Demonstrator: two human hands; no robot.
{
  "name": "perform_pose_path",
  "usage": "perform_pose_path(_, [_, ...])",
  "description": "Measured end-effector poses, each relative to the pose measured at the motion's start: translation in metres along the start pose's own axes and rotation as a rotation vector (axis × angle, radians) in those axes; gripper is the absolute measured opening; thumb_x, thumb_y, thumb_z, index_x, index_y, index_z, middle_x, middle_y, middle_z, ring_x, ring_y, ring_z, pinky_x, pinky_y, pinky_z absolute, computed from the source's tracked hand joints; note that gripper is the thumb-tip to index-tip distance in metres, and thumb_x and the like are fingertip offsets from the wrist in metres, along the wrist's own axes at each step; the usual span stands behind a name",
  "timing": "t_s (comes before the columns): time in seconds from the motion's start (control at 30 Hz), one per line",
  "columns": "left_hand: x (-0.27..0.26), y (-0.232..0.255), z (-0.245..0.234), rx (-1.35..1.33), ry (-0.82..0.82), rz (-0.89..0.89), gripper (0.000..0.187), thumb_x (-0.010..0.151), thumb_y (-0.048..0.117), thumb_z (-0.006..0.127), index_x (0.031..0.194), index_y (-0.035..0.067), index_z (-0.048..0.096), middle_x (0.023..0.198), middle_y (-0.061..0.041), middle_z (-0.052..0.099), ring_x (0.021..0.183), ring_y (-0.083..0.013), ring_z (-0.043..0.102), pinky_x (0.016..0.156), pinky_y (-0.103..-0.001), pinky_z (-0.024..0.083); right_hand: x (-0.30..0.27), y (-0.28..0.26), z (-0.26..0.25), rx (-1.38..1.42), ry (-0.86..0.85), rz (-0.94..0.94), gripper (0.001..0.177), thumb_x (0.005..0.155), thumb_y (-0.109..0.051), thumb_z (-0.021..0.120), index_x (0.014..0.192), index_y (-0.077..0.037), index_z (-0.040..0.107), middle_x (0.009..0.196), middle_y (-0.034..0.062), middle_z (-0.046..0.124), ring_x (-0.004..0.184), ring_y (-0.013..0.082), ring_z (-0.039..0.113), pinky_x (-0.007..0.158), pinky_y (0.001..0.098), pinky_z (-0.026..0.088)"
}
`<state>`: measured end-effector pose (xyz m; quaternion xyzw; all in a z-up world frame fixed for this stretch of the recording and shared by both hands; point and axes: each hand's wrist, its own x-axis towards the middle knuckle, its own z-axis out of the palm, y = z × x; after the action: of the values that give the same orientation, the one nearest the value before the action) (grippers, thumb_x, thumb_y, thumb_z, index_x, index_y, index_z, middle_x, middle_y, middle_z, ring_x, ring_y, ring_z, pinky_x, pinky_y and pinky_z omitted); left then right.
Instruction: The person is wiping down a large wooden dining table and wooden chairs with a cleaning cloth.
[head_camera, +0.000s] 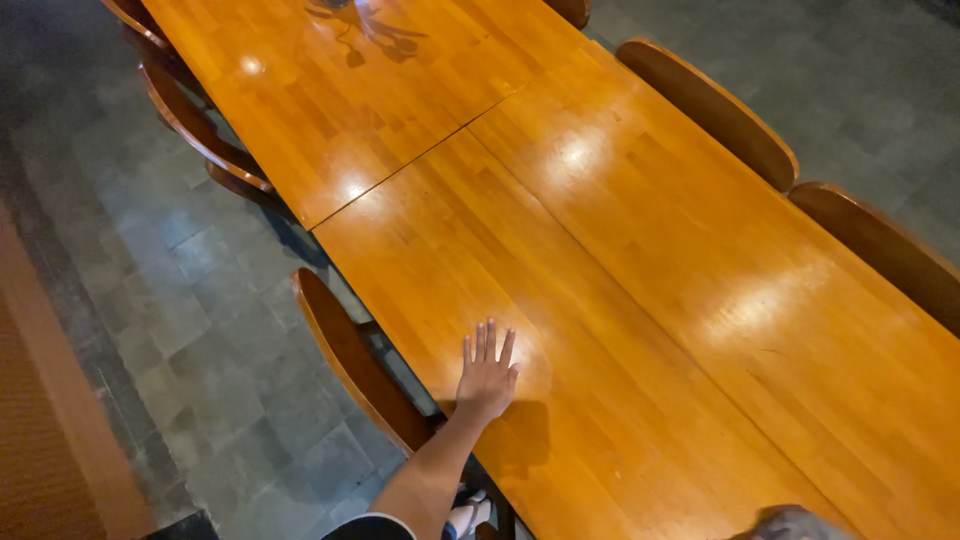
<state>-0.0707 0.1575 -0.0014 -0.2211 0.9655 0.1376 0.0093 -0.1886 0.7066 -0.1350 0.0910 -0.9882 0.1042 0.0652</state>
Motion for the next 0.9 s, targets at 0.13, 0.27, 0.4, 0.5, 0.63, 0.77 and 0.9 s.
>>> perform_pose_path(0.13, [0.004, 0.001, -0.006, 0.025, -0.121, -0.030, 0.070, 0.106, 0.040, 0.037, 0.164, 0.010, 0.011, 0.168, -0.027, 0.001, 0.155, -0.0448, 0.003, 0.121, -0.064, 0.004, 0.100, -0.038, -0.003, -0.045, 0.141, 0.320, 0.079, 0.109, -0.065, 0.051, 0.173, -0.020, 0.035, 0.173, 0.0244, 0.028, 0.154, 0.0495, 0.024, 0.117, 0.0719, 0.026])
perform_pose_path(0.27, [0.010, 0.005, -0.006, 0.022, -0.248, -0.081, 0.069, 0.106, 0.042, 0.033, 0.164, 0.016, 0.007, 0.169, -0.023, -0.003, 0.156, -0.0429, 0.000, 0.121, -0.062, 0.003, 0.175, -0.185, 0.030, 0.064, 0.150, 0.029, 0.079, 0.103, -0.062, 0.049, 0.166, -0.014, 0.039, 0.173, 0.0189, 0.033, 0.160, 0.0411, 0.025, 0.127, 0.0602, 0.020])
perform_pose_path(0.4, [0.005, -0.007, 0.022, 0.058, -0.171, 0.004, 0.068, 0.107, 0.043, 0.033, 0.165, 0.016, 0.010, 0.170, -0.023, -0.001, 0.157, -0.0423, 0.001, 0.123, -0.061, 0.004, 0.084, -0.348, -0.004, 0.001, 0.116, -0.237, 0.072, 0.095, -0.056, 0.054, 0.158, -0.022, 0.047, 0.166, 0.0137, 0.040, 0.153, 0.0365, 0.032, 0.120, 0.0577, 0.023])
perform_pose_path(0.5, [0.007, -0.009, 0.030, 0.086, -0.069, 0.022, 0.066, 0.106, 0.039, 0.035, 0.165, 0.016, 0.015, 0.170, -0.022, 0.004, 0.156, -0.0415, 0.003, 0.121, -0.061, 0.005, 0.006, -0.367, -0.056, 0.167, -0.100, -0.323, 0.067, 0.092, -0.046, 0.066, 0.153, -0.024, 0.049, 0.163, 0.0125, 0.039, 0.152, 0.0356, 0.032, 0.121, 0.0569, 0.024])
perform_pose_path(0.63, [0.002, -0.005, 0.027, 0.011, -0.042, 0.007, 0.065, 0.107, 0.039, 0.035, 0.166, 0.016, 0.018, 0.170, -0.023, 0.007, 0.157, -0.0419, 0.005, 0.123, -0.061, 0.006, -0.066, -0.264, -0.091, 0.195, -0.195, -0.270, 0.070, 0.085, -0.040, 0.070, 0.150, -0.023, 0.051, 0.162, 0.0126, 0.040, 0.151, 0.0354, 0.033, 0.120, 0.0553, 0.025])
perform_pose_path(0.77, [0.007, -0.005, 0.029, 0.054, -0.028, -0.009, 0.065, 0.106, 0.039, 0.034, 0.165, 0.015, 0.018, 0.170, -0.025, 0.006, 0.157, -0.0420, 0.006, 0.122, -0.061, 0.006, -0.085, -0.104, -0.106, 0.155, 0.070, 0.134, 0.066, 0.096, -0.040, 0.065, 0.156, -0.018, 0.047, 0.164, 0.0129, 0.043, 0.157, 0.0384, 0.035, 0.129, 0.0553, 0.027])
perform_pose_path(0.9, [0.004, -0.005, 0.032, 0.083, -0.053, -0.014, 0.065, 0.107, 0.040, 0.033, 0.165, 0.016, 0.018, 0.170, -0.024, 0.006, 0.157, -0.0418, 0.006, 0.123, -0.061, 0.007, -0.039, -0.037, -0.083, -0.003, 0.138, 0.615, 0.074, 0.106, -0.051, 0.056, 0.168, -0.016, 0.034, 0.170, 0.0211, 0.032, 0.156, 0.0442, 0.025, 0.121, 0.0640, 0.022])
